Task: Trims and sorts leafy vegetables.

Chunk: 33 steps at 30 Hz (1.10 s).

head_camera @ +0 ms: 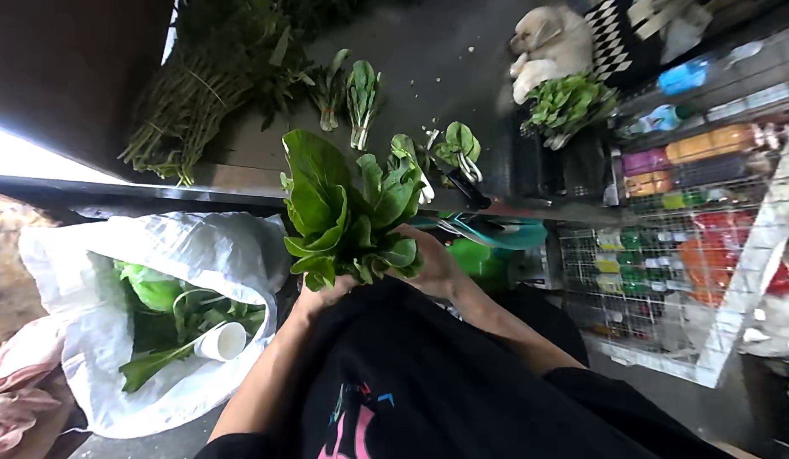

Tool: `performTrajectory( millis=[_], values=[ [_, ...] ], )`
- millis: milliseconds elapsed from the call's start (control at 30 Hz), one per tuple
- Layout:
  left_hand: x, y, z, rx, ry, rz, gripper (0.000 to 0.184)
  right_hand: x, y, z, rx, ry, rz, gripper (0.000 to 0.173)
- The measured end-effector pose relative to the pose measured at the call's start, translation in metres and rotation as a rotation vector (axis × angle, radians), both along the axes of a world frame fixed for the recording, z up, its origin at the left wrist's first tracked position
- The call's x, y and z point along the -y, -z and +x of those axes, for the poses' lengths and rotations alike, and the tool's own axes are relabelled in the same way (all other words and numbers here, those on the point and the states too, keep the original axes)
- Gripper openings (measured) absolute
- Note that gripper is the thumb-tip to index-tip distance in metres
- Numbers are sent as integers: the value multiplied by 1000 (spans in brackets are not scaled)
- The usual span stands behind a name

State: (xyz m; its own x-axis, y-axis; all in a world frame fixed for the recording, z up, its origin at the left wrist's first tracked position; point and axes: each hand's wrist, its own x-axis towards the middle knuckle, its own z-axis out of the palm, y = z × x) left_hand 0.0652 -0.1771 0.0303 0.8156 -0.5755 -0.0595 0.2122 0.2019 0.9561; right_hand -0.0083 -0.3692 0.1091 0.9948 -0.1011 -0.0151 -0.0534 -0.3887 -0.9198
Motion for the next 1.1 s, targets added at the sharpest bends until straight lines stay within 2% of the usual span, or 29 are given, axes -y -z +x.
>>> performTrajectory(
  millis=[100,167,233,333,400,467,533,767,933,1000,1100],
  values=[
    [10,3,3,19,-39,92,36,-7,3,-5,4,108,6,32],
    [20,-1,5,-9,-68,242,50,-6,10,-3,25,118,21,33],
    [28,4,5,-78,-66,306,65,-5,13,3,-36,125,29,37],
    [34,10,1,-125,-26,380,64,-9,15,14,-169,211,-98,41],
    [35,12,0,-118,1,381,66,-10,17,21,-223,247,-165,35],
    [34,13,1,-159,6,333,67,-9,16,24,-254,247,-163,21],
    [31,11,0,-202,11,260,64,-10,14,25,-268,240,-150,15],
    [16,11,-2,-428,85,-231,33,-13,11,30,-326,243,-149,17],
    [13,14,-3,-523,40,-256,31,-16,11,32,-416,277,-121,16],
    [13,15,-4,-574,-19,-263,34,-18,14,29,-336,315,-69,13],
    [12,20,-3,-632,-119,-275,34,-18,24,23,-155,307,157,16]
  ],
)
